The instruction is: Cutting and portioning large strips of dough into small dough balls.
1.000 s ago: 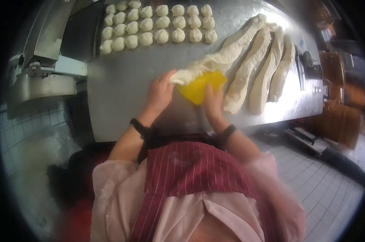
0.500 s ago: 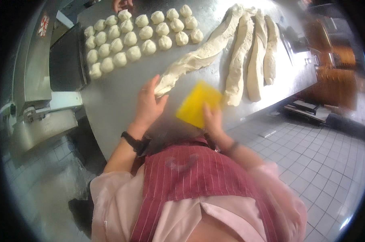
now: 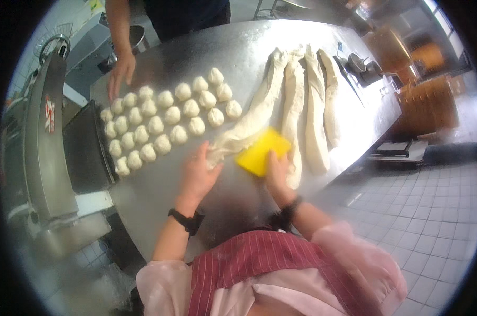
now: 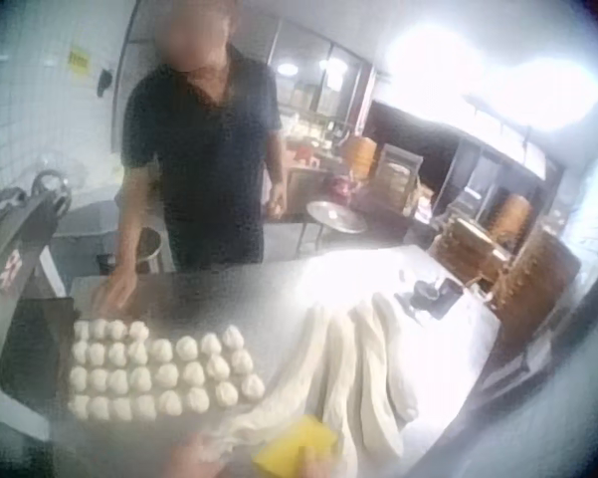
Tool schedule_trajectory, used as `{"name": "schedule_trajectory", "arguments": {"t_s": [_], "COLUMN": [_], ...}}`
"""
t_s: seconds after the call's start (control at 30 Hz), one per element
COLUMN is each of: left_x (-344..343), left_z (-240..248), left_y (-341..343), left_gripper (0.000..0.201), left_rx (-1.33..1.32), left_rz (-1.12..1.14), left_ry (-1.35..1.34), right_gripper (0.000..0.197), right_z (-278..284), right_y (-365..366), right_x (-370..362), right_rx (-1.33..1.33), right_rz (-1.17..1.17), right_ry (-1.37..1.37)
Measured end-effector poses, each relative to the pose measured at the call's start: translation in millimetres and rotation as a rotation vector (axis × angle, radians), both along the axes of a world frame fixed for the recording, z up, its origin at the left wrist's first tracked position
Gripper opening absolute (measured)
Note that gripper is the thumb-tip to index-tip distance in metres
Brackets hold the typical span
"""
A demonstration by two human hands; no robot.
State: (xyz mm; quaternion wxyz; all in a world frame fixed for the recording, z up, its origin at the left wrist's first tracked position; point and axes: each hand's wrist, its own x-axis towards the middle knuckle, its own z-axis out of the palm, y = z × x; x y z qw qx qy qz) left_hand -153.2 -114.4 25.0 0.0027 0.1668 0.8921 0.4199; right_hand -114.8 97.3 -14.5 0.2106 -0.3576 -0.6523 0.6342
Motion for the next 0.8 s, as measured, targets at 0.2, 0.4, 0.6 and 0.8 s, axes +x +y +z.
{"name": "schedule_trajectory", "arguments": {"t_s": [0.2,0.4,0.6,0.8], "left_x": [-22,0,30,27], "left_z": [-6,-4,22,3], "left_y": [32,25,60,58], "left_gripper": [0.062,0.045,0.039,0.043], "left_rx": [-0.147,-0.162,0.028,0.068], "left_rz": [0.044,-0.138,-0.200,-0.006], "left_ry": [0.054,0.115,0.041,-0.185], "right_gripper": [0.031,0.032,0.031,0.034], "right_z": [19,28,17,41], "right_y": [5,47,66,111], "right_x": [-105,-50,-121,-169], "right_rx": [0.052,0.035,0.017,0.287], "right_rz": [0.106,0.203,0.074,0.239], "right_ry": [-0.023,-0.104,-0.016,-0.330]}}
